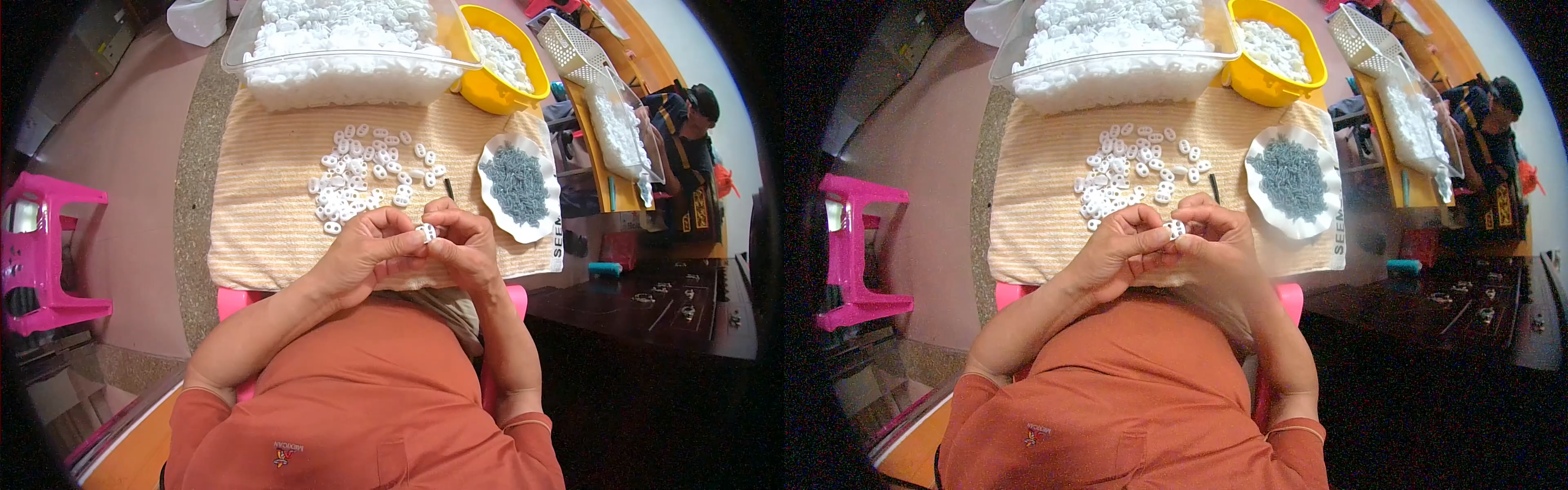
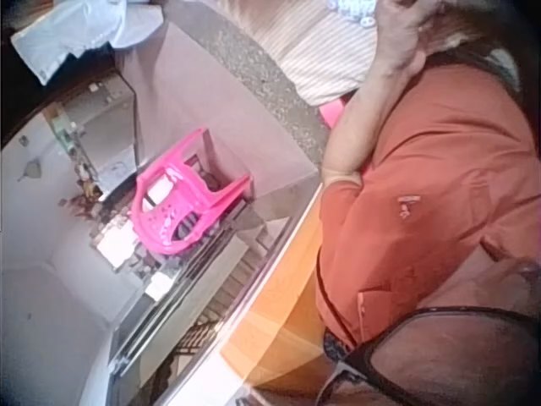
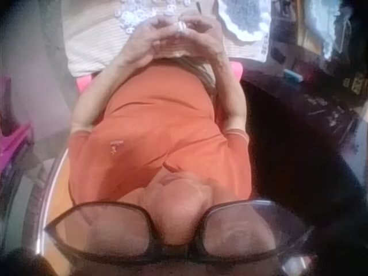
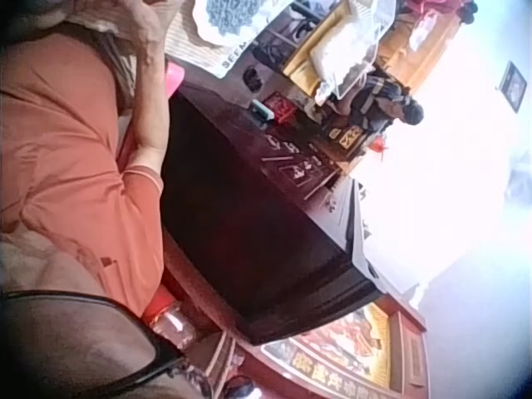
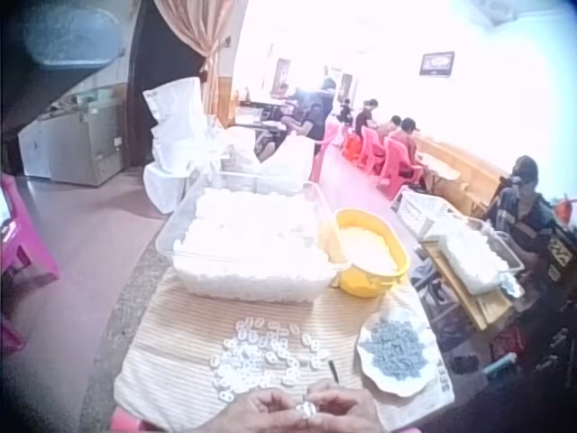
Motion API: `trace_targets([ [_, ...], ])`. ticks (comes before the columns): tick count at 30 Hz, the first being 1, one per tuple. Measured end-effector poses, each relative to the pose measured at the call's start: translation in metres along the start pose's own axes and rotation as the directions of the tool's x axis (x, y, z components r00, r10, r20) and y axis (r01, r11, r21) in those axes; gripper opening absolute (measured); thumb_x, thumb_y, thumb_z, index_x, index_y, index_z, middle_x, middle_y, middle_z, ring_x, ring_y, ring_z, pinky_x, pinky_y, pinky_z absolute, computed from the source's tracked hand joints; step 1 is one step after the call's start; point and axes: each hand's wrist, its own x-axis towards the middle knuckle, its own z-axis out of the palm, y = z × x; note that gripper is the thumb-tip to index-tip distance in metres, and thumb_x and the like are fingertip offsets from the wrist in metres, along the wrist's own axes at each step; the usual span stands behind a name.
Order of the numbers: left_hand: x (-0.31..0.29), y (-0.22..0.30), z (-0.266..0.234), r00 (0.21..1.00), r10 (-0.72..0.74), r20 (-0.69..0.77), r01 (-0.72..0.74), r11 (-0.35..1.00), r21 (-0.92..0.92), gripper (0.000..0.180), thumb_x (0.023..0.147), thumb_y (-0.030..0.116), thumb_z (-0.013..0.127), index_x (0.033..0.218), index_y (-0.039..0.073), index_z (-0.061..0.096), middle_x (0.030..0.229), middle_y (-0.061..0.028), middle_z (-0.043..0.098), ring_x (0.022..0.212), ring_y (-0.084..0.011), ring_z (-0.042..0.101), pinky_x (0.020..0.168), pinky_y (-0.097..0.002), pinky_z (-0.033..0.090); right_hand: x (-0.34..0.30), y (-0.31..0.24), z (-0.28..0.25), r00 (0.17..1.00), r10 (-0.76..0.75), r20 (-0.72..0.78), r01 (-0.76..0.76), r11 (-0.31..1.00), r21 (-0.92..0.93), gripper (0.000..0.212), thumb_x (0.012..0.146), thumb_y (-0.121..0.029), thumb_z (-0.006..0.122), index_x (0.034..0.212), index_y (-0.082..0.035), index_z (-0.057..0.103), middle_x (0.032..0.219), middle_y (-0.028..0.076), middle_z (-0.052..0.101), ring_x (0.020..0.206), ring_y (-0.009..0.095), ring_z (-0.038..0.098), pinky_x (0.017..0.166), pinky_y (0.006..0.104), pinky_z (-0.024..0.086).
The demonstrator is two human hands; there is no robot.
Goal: Assembling small white plastic components by inserting small pins or fasteners using hands and a small pick tool.
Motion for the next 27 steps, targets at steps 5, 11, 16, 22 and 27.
trace_targets([
  [5,0.0,-0.004,-0.003,0.997,0.036,0.067,-0.035,0.999,-0.007,0.011,0.088,0.011,0.068,0.089,0.006,0.059,0.086,-0.0033,0.064,0.079,-0.012,0.063,0.073,-0.0245,0.055,0.0,-0.003,0.004,1.0,-0.003,-0.002,0.003,1.0,0.006,0.029,0.077,-0.005,0.076,0.104,0.0,0.068,0.105,0.009,0.053,0.091,0.014,0.055,0.078,0.0253,0.048],
  [11,-0.002,-0.007,0.001,0.999,0.037,0.022,-0.036,0.999,-0.009,0.011,0.087,0.012,0.069,0.089,0.005,0.06,0.085,-0.0037,0.064,0.078,-0.0124,0.063,0.073,-0.0246,0.054,-0.001,0.001,0.002,0.997,-0.072,0.016,0.073,0.995,-0.072,0.031,0.075,-0.004,0.077,0.104,0.001,0.069,0.102,0.009,0.054,0.089,0.014,0.054,0.077,0.0242,0.045],
  [16,-0.002,-0.009,0.0,0.998,0.056,0.035,-0.056,0.998,-0.015,0.011,0.088,0.013,0.069,0.088,0.006,0.06,0.084,-0.0031,0.064,0.078,-0.0111,0.062,0.074,-0.0254,0.053,-0.002,-0.002,0.006,0.996,-0.089,0.028,0.091,0.993,-0.077,0.031,0.075,-0.004,0.077,0.104,0.001,0.069,0.102,0.009,0.054,0.09,0.014,0.054,0.077,0.0243,0.045],
  [22,-0.004,-0.009,0.004,0.997,0.057,0.047,-0.056,0.998,-0.01,0.011,0.088,0.012,0.069,0.088,0.005,0.06,0.085,-0.0025,0.064,0.08,-0.0105,0.062,0.074,-0.0247,0.054,-0.004,-0.007,0.013,0.993,-0.111,0.031,0.113,0.99,-0.088,0.03,0.077,-0.004,0.076,0.105,0.001,0.068,0.102,0.01,0.054,0.09,0.014,0.054,0.078,0.0249,0.045],
  [27,0.0,-0.01,0.001,0.999,0.049,0.014,-0.049,0.999,0.017,0.011,0.088,0.012,0.068,0.089,0.005,0.06,0.086,-0.0024,0.063,0.081,-0.0107,0.062,0.076,-0.0251,0.055,-0.001,-0.006,0.01,0.994,-0.103,0.043,0.107,0.988,-0.11,0.029,0.079,-0.004,0.075,0.105,0.003,0.065,0.102,0.009,0.055,0.093,0.014,0.053,0.079,0.0247,0.044],
])
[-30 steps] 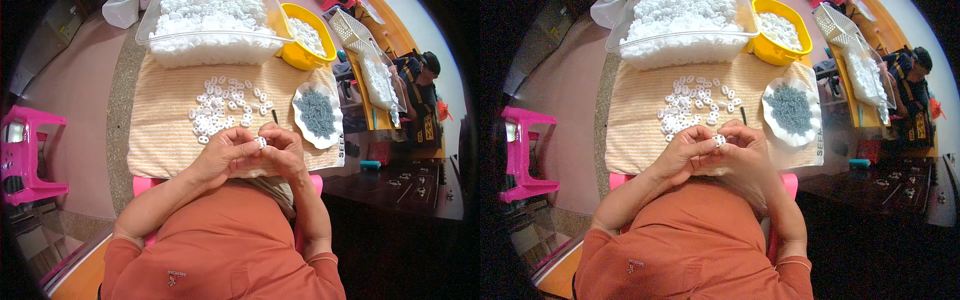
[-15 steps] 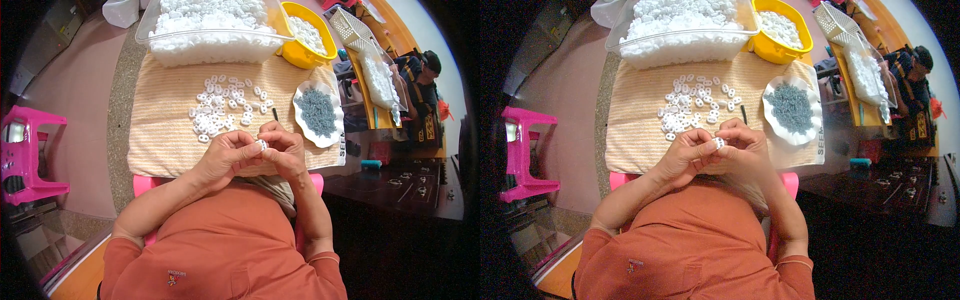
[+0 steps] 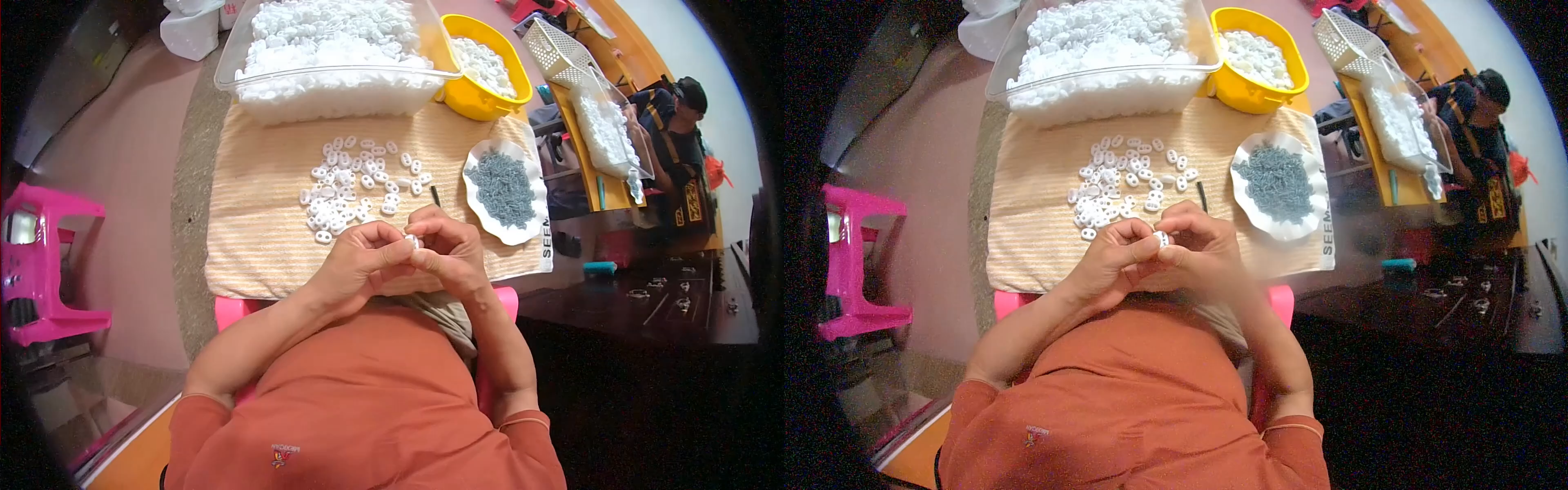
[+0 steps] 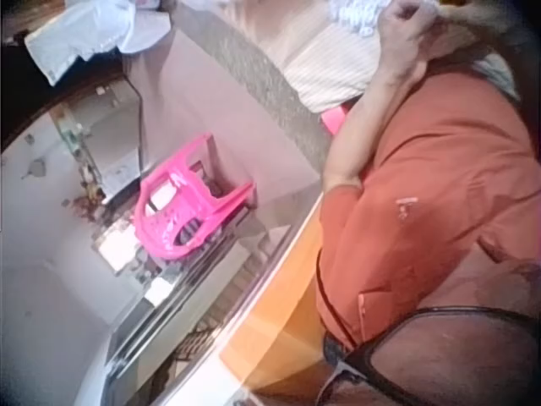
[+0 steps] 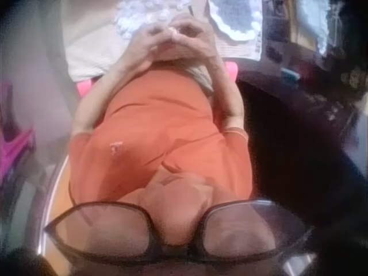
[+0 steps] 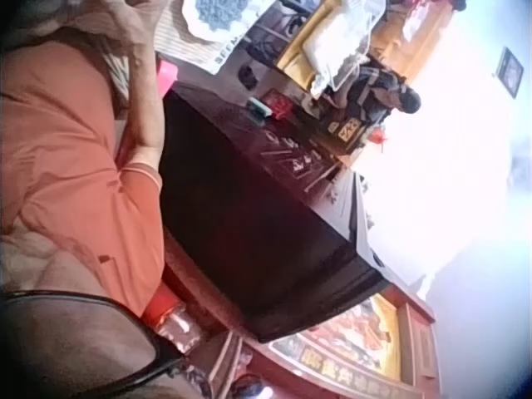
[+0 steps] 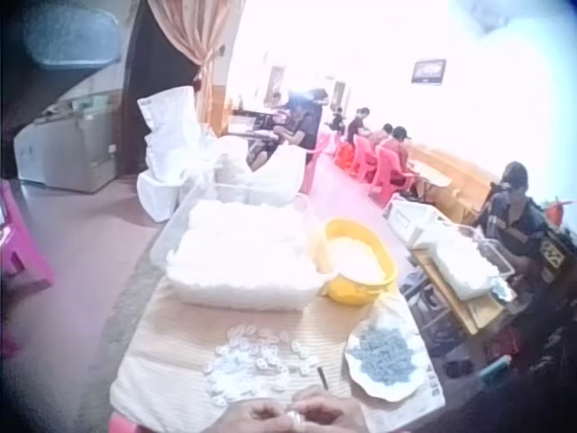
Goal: Assembling small white plastic components by inserting small pins or fasteners using hands and a small pick tool.
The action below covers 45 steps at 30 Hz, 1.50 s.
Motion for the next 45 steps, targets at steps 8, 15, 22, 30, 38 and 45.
trace_targets([
  [8,0.0,0.005,0.0,0.999,0.042,0.027,-0.043,0.999,0.028,0.01,0.091,0.013,0.065,0.091,0.004,0.061,0.087,-0.0033,0.063,0.082,-0.0109,0.063,0.077,-0.0263,0.056,-0.001,-0.011,-0.001,0.999,0.038,-0.014,-0.04,0.99,-0.136,0.015,0.083,0.0,0.07,0.096,0.003,0.061,0.1,0.009,0.055,0.092,0.013,0.055,0.075,0.0236,0.046],
  [15,-0.001,0.009,0.002,0.991,0.097,-0.096,-0.089,0.992,0.086,0.014,0.09,0.016,0.066,0.092,0.003,0.063,0.088,-0.0044,0.066,0.077,-0.0094,0.062,0.075,-0.0261,0.055,0.01,-0.058,0.005,0.908,-0.404,-0.108,0.178,0.608,-0.774,0.01,0.085,0.006,0.065,0.093,0.003,0.06,0.083,0.002,0.057,0.071,0.007,0.054,0.064,0.0191,0.045],
  [22,-0.003,0.005,0.005,0.975,0.155,-0.161,-0.129,0.978,0.163,0.016,0.089,0.017,0.068,0.091,0.003,0.063,0.085,-0.0042,0.066,0.075,-0.0093,0.062,0.072,-0.0258,0.055,0.08,-0.11,-0.043,0.594,-0.765,-0.25,0.111,0.386,-0.916,0.019,0.084,-0.011,0.07,0.098,0.001,0.066,0.08,0.01,0.064,0.061,0.013,0.057,0.056,0.0259,0.046],
  [30,0.001,0.018,-0.004,0.928,0.322,-0.188,-0.289,0.94,0.182,0.01,0.092,0.012,0.063,0.092,0.002,0.063,0.09,-0.0084,0.067,0.074,-0.0119,0.062,0.072,-0.0274,0.053,0.087,-0.082,-0.056,0.94,-0.297,-0.168,0.032,0.567,-0.823,0.019,0.085,-0.008,0.068,0.101,0.001,0.067,0.09,0.01,0.069,0.07,0.013,0.063,0.065,0.0254,0.05],
  [38,0.0,0.032,-0.008,0.883,0.412,-0.227,-0.388,0.91,0.145,0.008,0.092,0.013,0.063,0.09,0.005,0.061,0.092,-0.008,0.067,0.076,-0.0101,0.063,0.072,-0.0268,0.057,0.011,-0.021,0.003,0.968,0.165,0.189,0.085,0.492,-0.866,0.023,0.078,-0.009,0.071,0.099,-0.004,0.065,0.091,0.011,0.064,0.074,0.027,0.064,0.065,0.0348,0.05],
  [45,-0.003,0.029,-0.006,0.887,0.394,-0.242,-0.376,0.919,0.118,0.009,0.089,0.012,0.066,0.091,0.004,0.064,0.09,-0.0065,0.068,0.076,-0.0084,0.062,0.07,-0.0234,0.054,0.009,-0.017,0.024,0.988,0.136,0.076,0.011,0.425,-0.905,0.021,0.081,-0.015,0.069,0.099,-0.006,0.064,0.09,0.01,0.062,0.077,0.03,0.063,0.065,0.0383,0.05],
])
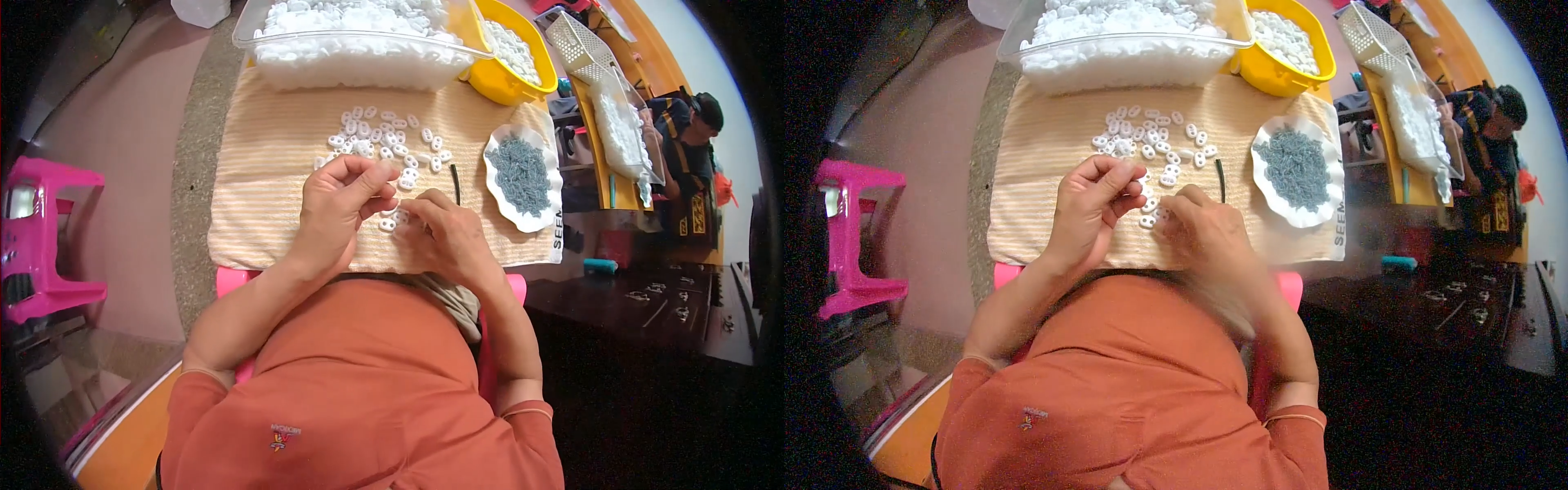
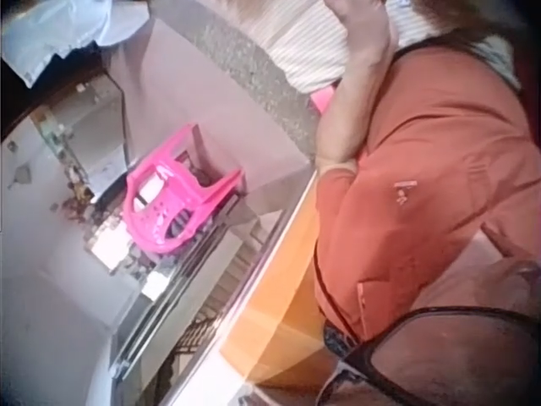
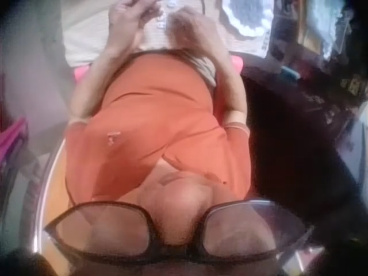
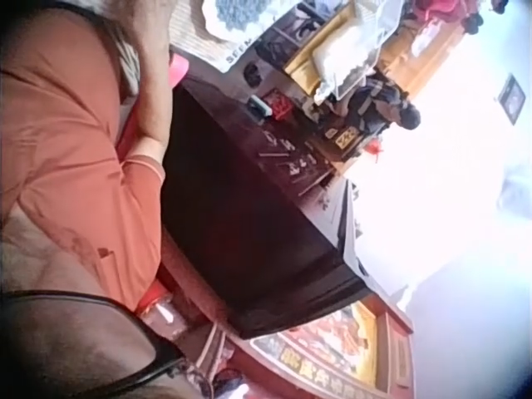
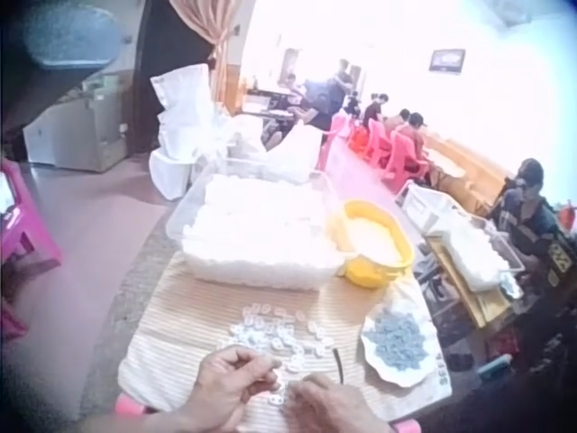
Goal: Assembling small white plastic components by inserting small pins or fasteners using hands and a small pick tool.
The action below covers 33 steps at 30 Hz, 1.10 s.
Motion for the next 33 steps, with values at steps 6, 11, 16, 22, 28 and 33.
trace_targets([
  [6,0.003,-0.002,-0.002,0.999,-0.01,0.035,0.009,1.0,0.024,0.008,0.091,0.012,0.064,0.09,0.005,0.062,0.091,-0.0071,0.068,0.075,-0.01,0.064,0.071,-0.0263,0.057,0.006,0.005,0.003,1.0,0.021,0.016,-0.019,0.986,-0.165,0.021,0.083,-0.019,0.067,0.099,-0.007,0.063,0.087,0.011,0.06,0.078,0.032,0.062,0.066,0.0399,0.048],
  [11,0.002,-0.003,-0.001,0.999,-0.028,0.026,0.027,0.999,0.035,0.01,0.091,0.014,0.065,0.09,0.004,0.063,0.09,-0.0069,0.067,0.074,-0.0101,0.064,0.07,-0.0254,0.056,0.007,0.003,0.003,0.999,0.044,-0.006,-0.045,0.99,-0.136,0.013,0.081,-0.011,0.067,0.09,-0.004,0.061,0.082,0.012,0.059,0.078,0.032,0.062,0.065,0.0387,0.047],
  [16,0.004,-0.006,-0.003,0.999,-0.047,0.016,0.046,0.997,0.054,0.01,0.09,0.014,0.066,0.09,0.004,0.063,0.089,-0.0066,0.067,0.073,-0.0104,0.063,0.069,-0.0249,0.055,0.004,0.009,0.005,0.997,0.055,-0.053,-0.053,0.998,0.047,0.009,0.082,-0.006,0.065,0.088,-0.001,0.061,0.079,0.013,0.06,0.071,0.029,0.061,0.062,0.0363,0.046],
  [22,0.003,-0.011,-0.002,0.997,-0.051,0.061,0.033,0.963,0.268,0.011,0.088,0.011,0.068,0.094,0.003,0.065,0.088,-0.0037,0.066,0.077,-0.0074,0.062,0.071,-0.0232,0.053,0.0,0.01,-0.002,0.955,0.296,-0.023,-0.248,0.837,0.487,0.007,0.085,-0.005,0.066,0.088,0.001,0.064,0.073,0.004,0.061,0.064,0.009,0.055,0.056,0.0247,0.043],
  [28,-0.006,-0.015,0.006,0.973,-0.008,0.231,-0.101,0.884,0.457,0.017,0.086,0.008,0.069,0.1,-0.001,0.066,0.09,-0.0042,0.068,0.079,-0.0075,0.062,0.072,-0.0211,0.05,-0.001,0.014,-0.003,0.962,0.271,-0.031,-0.163,0.664,0.729,0.01,0.087,-0.006,0.067,0.091,0.002,0.064,0.082,0.004,0.064,0.066,0.008,0.06,0.06,0.0207,0.05],
  [33,-0.006,-0.011,0.007,0.961,-0.01,0.275,-0.113,0.897,0.426,0.016,0.087,0.006,0.069,0.101,-0.002,0.065,0.089,-0.0049,0.068,0.079,-0.0078,0.062,0.071,-0.022,0.051,-0.004,0.018,-0.004,0.973,0.231,0.013,-0.136,0.527,0.839,0.014,0.089,-0.009,0.066,0.094,0.004,0.063,0.083,0.007,0.066,0.069,0.011,0.064,0.063,0.0222,0.052],
])
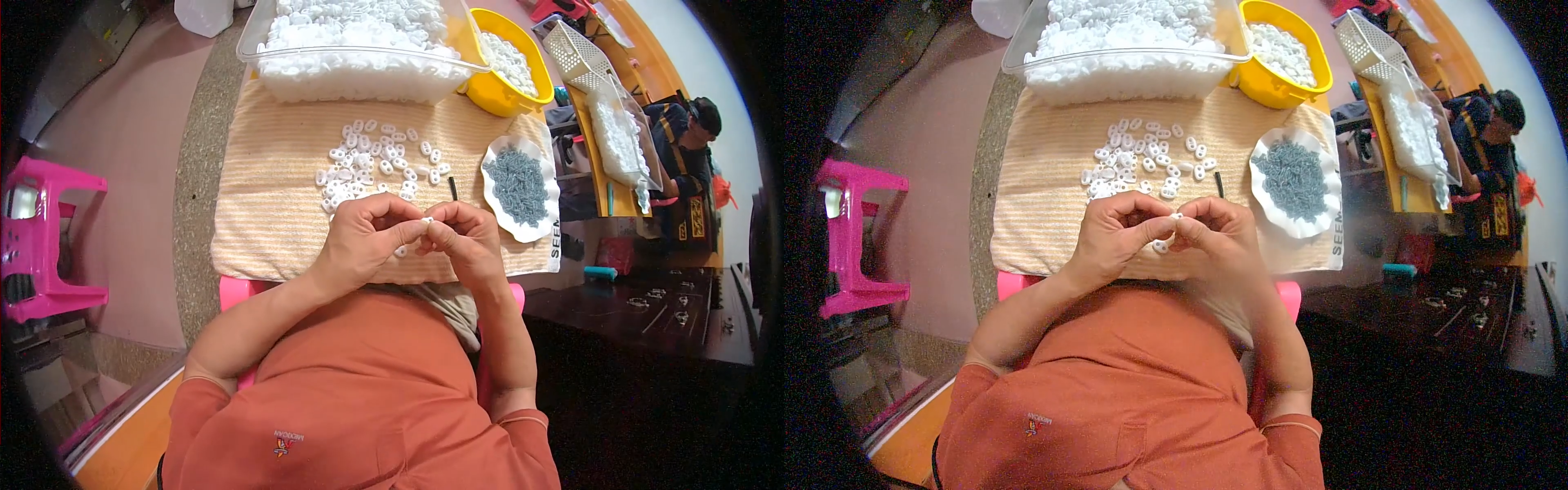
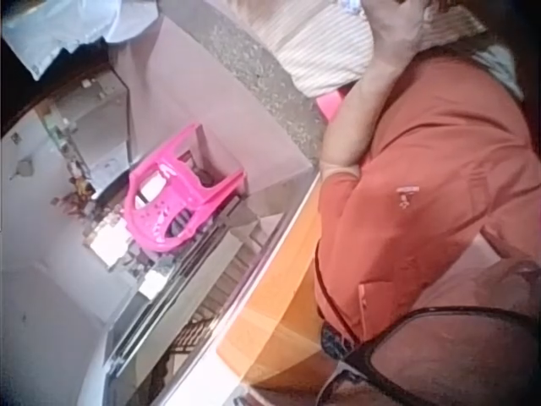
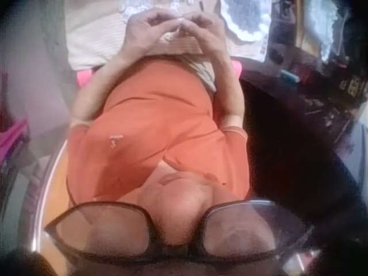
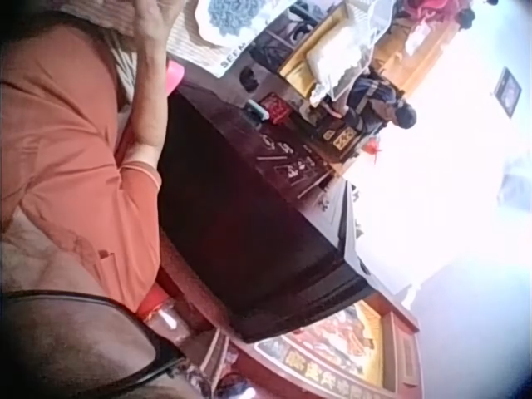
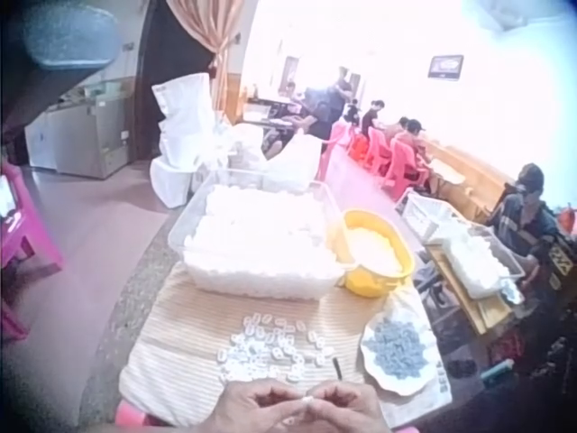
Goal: Assembling small white plastic components by inserting small pins or fasteners using hands and a small pick tool.
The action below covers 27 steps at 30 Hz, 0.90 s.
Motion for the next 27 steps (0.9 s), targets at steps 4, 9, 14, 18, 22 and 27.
trace_targets([
  [4,-0.003,0.002,0.004,0.999,0.032,-0.039,-0.032,0.999,0.001,0.014,0.087,0.006,0.068,0.099,-0.002,0.065,0.088,-0.0044,0.067,0.079,-0.0082,0.062,0.07,-0.0222,0.051,0.001,0.001,0.001,1.0,0.029,0.0,-0.029,0.994,0.11,0.014,0.09,-0.011,0.064,0.094,0.003,0.062,0.082,0.008,0.066,0.07,0.012,0.064,0.063,0.024,0.053],
  [9,-0.001,-0.005,0.0,0.992,0.063,-0.114,-0.05,0.993,0.109,0.013,0.088,0.005,0.067,0.097,-0.002,0.064,0.087,-0.0039,0.067,0.079,-0.0088,0.063,0.071,-0.0227,0.052,0.003,0.003,-0.002,0.992,0.019,-0.127,-0.011,0.998,0.066,0.012,0.092,-0.011,0.062,0.093,0.001,0.061,0.08,0.007,0.066,0.069,0.013,0.064,0.062,0.0236,0.052],
  [14,0.001,-0.005,0.0,0.99,0.032,-0.141,-0.031,0.999,0.01,0.012,0.089,0.006,0.066,0.099,-0.001,0.065,0.087,-0.0023,0.066,0.077,-0.0071,0.061,0.068,-0.023,0.051,0.004,0.005,-0.002,0.993,-0.005,-0.114,-0.002,0.998,-0.059,0.014,0.092,-0.01,0.061,0.098,0.002,0.062,0.079,0.007,0.066,0.069,0.013,0.064,0.065,0.0261,0.055],
  [18,0.002,-0.01,-0.003,0.994,0.033,-0.104,-0.025,0.997,0.079,0.014,0.088,0.005,0.065,0.1,-0.001,0.065,0.089,-0.0053,0.066,0.078,-0.0101,0.063,0.067,-0.0242,0.051,0.005,0.009,-0.003,0.989,0.006,-0.145,-0.015,0.998,-0.058,0.016,0.093,-0.01,0.06,0.102,0.003,0.062,0.079,0.008,0.066,0.07,0.012,0.064,0.067,0.0261,0.056],
  [22,0.003,-0.014,-0.009,0.984,0.176,0.005,-0.153,0.843,0.516,0.019,0.086,0.004,0.065,0.104,-0.001,0.064,0.092,-0.0088,0.065,0.081,-0.0126,0.064,0.07,-0.025,0.052,0.005,0.011,-0.007,0.993,-0.02,-0.12,0.011,0.997,-0.074,0.017,0.094,-0.008,0.059,0.105,0.003,0.063,0.081,0.006,0.066,0.072,0.012,0.064,0.068,0.0245,0.055],
  [27,0.001,-0.007,-0.001,0.975,0.216,-0.047,-0.164,0.85,0.5,0.02,0.087,0.005,0.066,0.106,-0.001,0.064,0.092,-0.0064,0.065,0.081,-0.0102,0.062,0.07,-0.0241,0.051,0.004,0.01,-0.006,0.997,-0.062,-0.05,0.053,0.984,-0.17,0.017,0.094,-0.006,0.058,0.107,0.003,0.063,0.085,0.006,0.066,0.075,0.012,0.064,0.069,0.0249,0.055],
])
